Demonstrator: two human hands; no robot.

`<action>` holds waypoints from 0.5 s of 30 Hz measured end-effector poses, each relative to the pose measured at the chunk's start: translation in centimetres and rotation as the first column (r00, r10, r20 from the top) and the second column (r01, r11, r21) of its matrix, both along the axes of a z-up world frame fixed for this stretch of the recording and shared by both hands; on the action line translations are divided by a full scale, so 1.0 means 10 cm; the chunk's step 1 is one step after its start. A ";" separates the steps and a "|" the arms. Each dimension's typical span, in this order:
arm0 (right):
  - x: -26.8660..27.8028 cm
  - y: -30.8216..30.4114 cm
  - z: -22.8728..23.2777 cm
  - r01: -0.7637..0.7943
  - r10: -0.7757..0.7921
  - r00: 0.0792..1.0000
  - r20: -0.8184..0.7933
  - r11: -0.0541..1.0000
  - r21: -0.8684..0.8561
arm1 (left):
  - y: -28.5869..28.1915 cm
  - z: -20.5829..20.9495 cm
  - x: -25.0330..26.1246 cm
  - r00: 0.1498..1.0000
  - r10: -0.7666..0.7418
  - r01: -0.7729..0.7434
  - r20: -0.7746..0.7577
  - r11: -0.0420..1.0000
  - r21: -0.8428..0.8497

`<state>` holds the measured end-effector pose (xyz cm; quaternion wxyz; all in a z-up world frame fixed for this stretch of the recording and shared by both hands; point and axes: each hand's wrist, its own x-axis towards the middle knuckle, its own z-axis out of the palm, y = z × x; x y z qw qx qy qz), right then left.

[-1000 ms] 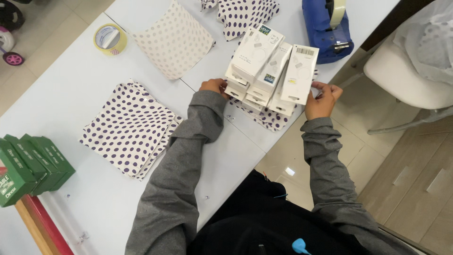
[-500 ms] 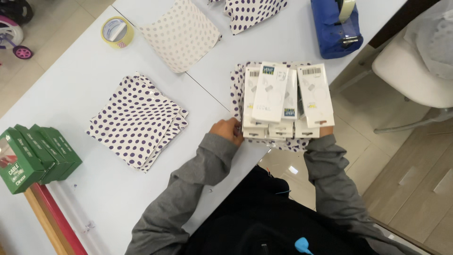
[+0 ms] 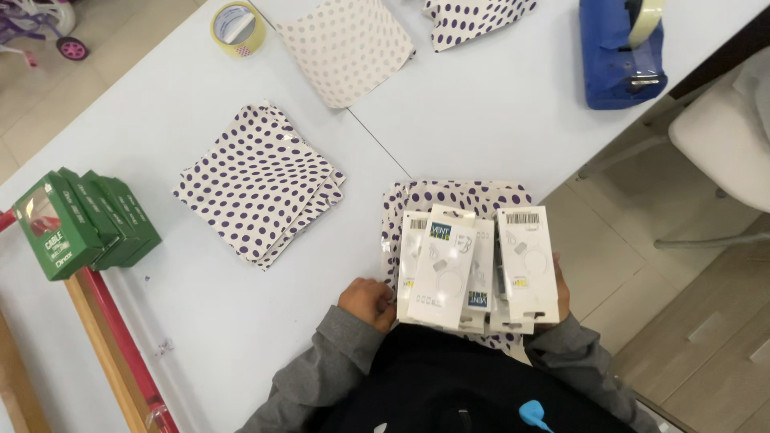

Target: The person wraps several small boxes in polka-dotted paper by hand on a white table, securing the paper with clear tape from a dispenser and then stacking the wrapped boxes together.

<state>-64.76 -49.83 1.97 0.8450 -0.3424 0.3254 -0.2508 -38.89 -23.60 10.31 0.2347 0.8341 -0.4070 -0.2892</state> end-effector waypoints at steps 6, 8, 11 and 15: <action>0.29 0.30 0.70 -0.164 0.160 0.985 0.070 0.985 0.053 | 0.48 0.04 -0.22 0.991 0.105 -0.090 -0.079 0.980 0.176; 0.33 0.37 0.75 -0.177 0.177 0.984 0.034 0.984 0.016 | 0.65 0.06 -0.30 0.995 0.086 -0.076 -0.041 0.975 0.209; 0.35 0.46 0.76 -0.192 0.192 0.981 -0.019 0.980 -0.052 | 0.87 -0.05 -0.46 0.986 0.166 -0.166 0.034 0.986 0.010; 0.25 0.53 0.62 -0.228 0.229 0.970 0.077 0.973 -0.017 | 0.89 0.28 -0.57 0.932 0.335 -0.339 -0.138 0.941 -0.004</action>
